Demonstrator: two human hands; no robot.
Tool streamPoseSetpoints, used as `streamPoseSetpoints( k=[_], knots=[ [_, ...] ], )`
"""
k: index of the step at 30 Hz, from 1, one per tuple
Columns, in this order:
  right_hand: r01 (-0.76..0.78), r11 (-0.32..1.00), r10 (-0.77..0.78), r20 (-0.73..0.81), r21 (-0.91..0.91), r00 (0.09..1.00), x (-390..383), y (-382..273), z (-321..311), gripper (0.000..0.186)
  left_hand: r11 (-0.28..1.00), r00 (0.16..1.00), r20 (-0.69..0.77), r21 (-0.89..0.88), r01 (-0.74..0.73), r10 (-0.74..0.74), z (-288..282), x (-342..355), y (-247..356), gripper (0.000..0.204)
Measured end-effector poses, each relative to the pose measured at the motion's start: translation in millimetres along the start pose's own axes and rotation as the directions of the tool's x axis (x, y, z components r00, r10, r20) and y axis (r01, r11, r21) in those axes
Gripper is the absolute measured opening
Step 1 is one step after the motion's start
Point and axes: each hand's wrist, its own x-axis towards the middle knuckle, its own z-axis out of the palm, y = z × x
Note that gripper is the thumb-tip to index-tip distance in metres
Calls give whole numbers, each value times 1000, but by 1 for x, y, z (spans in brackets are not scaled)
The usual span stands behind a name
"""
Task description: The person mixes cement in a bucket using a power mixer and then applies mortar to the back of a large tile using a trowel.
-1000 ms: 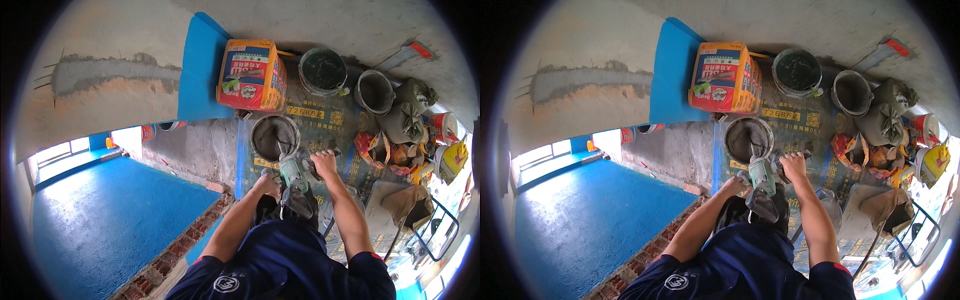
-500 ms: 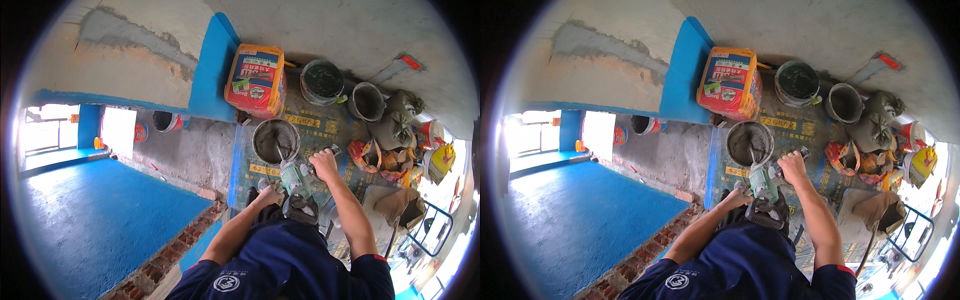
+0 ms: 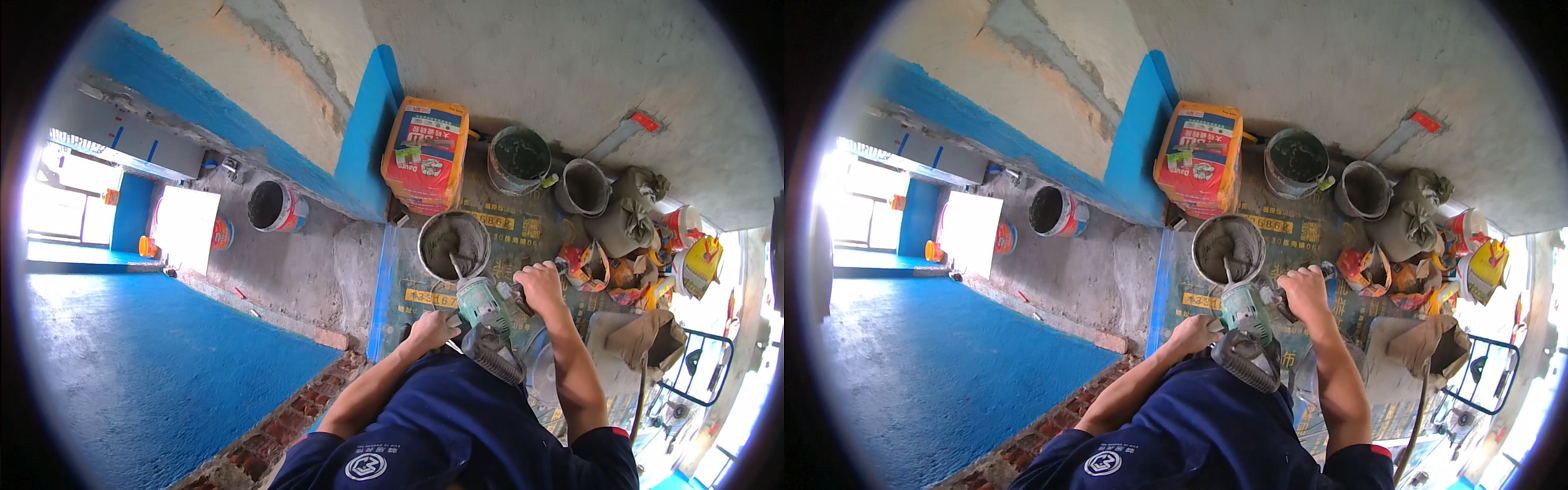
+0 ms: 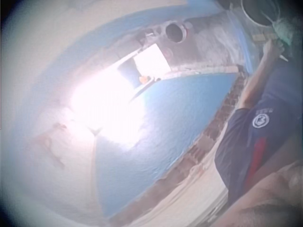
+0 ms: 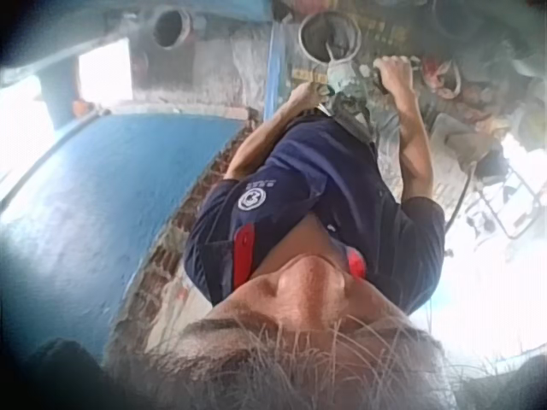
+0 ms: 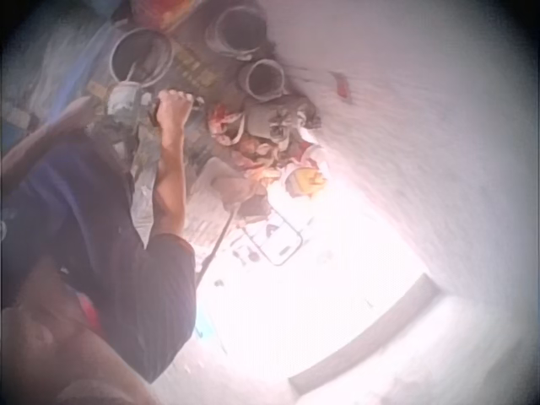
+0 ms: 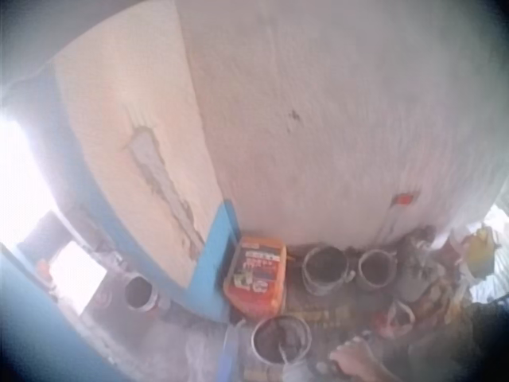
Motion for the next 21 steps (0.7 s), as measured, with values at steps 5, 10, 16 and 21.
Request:
streamPoseSetpoints(
  k=[5,10,16,21],
  knots=[
    [3,1000,-3,32,-9,999,6,3,-2,11,998,1000,3,59,10,-10,-14,-4,13,36],
    [6,1000,-7,129,14,992,25,27,18,11,994,997,-27,77,77,-75,-2,16,29,36],
    [129,992,-123,264,-5,957,57,60,80,8,983,984,-1,-45,177,-177,56,65,-3,35],
    [224,975,-215,321,8,922,91,70,102,8,942,942,36,-42,334,-333,84,90,-15,37]
  ],
)
